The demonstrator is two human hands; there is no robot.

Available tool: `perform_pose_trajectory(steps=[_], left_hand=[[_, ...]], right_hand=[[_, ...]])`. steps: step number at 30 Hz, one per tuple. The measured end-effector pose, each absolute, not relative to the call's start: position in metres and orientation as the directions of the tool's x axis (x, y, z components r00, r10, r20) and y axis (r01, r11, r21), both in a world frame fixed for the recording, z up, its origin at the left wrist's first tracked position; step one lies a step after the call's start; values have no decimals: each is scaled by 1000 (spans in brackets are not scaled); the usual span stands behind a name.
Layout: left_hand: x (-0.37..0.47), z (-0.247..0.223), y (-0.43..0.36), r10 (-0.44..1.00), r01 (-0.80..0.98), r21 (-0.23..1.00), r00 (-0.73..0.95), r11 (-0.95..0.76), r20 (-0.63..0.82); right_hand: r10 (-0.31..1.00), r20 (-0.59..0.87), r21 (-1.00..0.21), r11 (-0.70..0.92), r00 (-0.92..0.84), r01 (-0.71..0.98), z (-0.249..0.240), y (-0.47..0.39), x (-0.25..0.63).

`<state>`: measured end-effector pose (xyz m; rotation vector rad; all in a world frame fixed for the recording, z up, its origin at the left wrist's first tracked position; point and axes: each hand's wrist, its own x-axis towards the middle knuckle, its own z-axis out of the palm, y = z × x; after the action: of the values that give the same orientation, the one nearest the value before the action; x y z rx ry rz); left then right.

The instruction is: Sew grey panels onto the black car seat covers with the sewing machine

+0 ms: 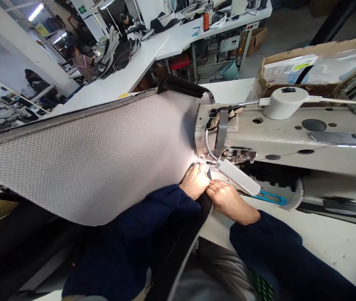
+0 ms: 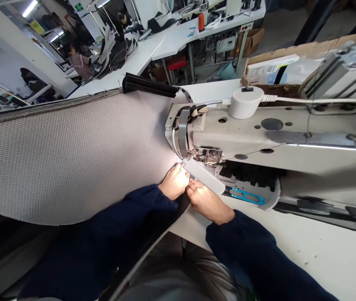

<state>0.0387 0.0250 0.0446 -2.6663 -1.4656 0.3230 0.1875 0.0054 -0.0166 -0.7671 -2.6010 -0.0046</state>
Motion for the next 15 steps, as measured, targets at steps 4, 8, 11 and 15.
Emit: perform_pose_trajectory(steps=[4,8,11,15], left_hand=[[40,46,27,829,820,-136,536,-556,-161],[41,47,30,829,832,-76,530,-549,-179],[44,47,37,844,854,-33,507,-519,-176],[54,49,39,845,850,-46,514,-525,-148]], right_hand=[[533,407,-134,838,-742,529,-17,10,187],[541,329,-261,840,-774,476,-5,15,192],[429,199,-420,850,-881,319,16,11,196],[346,93,-485,834,-933,261,35,-2,195]])
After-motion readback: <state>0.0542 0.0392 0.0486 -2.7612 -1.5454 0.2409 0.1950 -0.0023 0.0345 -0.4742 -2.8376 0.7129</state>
